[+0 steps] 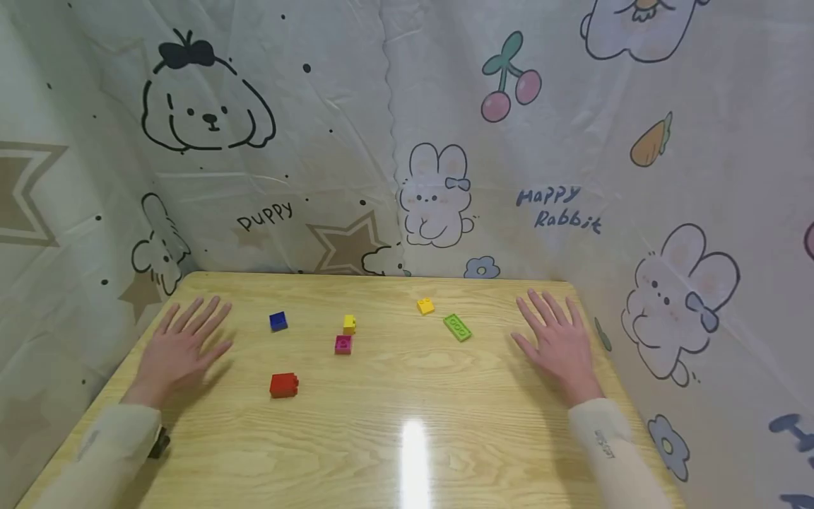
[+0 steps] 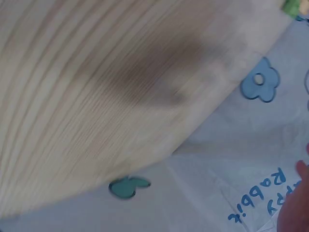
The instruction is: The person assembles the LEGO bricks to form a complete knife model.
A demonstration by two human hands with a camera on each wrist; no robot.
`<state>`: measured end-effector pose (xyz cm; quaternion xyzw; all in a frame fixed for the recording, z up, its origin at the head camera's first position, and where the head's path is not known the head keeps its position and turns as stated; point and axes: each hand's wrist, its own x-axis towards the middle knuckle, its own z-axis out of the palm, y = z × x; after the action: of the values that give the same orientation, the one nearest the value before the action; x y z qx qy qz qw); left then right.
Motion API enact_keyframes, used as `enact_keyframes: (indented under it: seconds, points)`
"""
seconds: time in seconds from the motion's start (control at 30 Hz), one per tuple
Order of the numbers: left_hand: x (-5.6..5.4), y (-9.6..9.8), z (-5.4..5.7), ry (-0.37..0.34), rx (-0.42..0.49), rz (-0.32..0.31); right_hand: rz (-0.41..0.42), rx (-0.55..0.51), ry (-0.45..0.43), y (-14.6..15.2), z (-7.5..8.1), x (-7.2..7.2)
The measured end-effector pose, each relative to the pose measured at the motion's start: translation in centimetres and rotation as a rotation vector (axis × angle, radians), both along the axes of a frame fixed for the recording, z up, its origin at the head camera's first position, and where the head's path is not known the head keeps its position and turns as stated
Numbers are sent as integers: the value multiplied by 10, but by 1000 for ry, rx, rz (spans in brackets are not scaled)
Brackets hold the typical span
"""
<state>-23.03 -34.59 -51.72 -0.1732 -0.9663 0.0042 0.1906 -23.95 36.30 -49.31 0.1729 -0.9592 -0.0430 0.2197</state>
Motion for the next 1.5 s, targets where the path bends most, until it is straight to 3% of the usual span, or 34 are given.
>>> enact_keyframes:
  seconds: [0.13, 0.3, 0.43, 0.6, 0.8, 1.03, 1.23, 1.5]
  points:
    - [15, 23, 5, -81, 253, 44, -43, -156, -28, -17, 1, 0]
    - [29, 45, 7, -242, 525, 76, -63, -400, -149, -38, 0, -6]
    - [36, 59, 3, -379, 674, 26, -63, -544, -226, -50, -3, -10]
    - [42, 73, -1, -526, 811, -44, -44, -652, -285, -65, -10, -20]
    - [50, 86, -6, -624, 886, -61, -57, -722, -395, -84, -22, -30]
    - [53, 97, -12, -653, 919, -58, -87, -776, -538, -105, -32, -36]
    - [49, 99, -16, -713, 918, -46, -140, -822, -593, -112, -44, -40]
    - [44, 101, -18, -719, 890, -45, -141, -840, -613, -118, -55, -46]
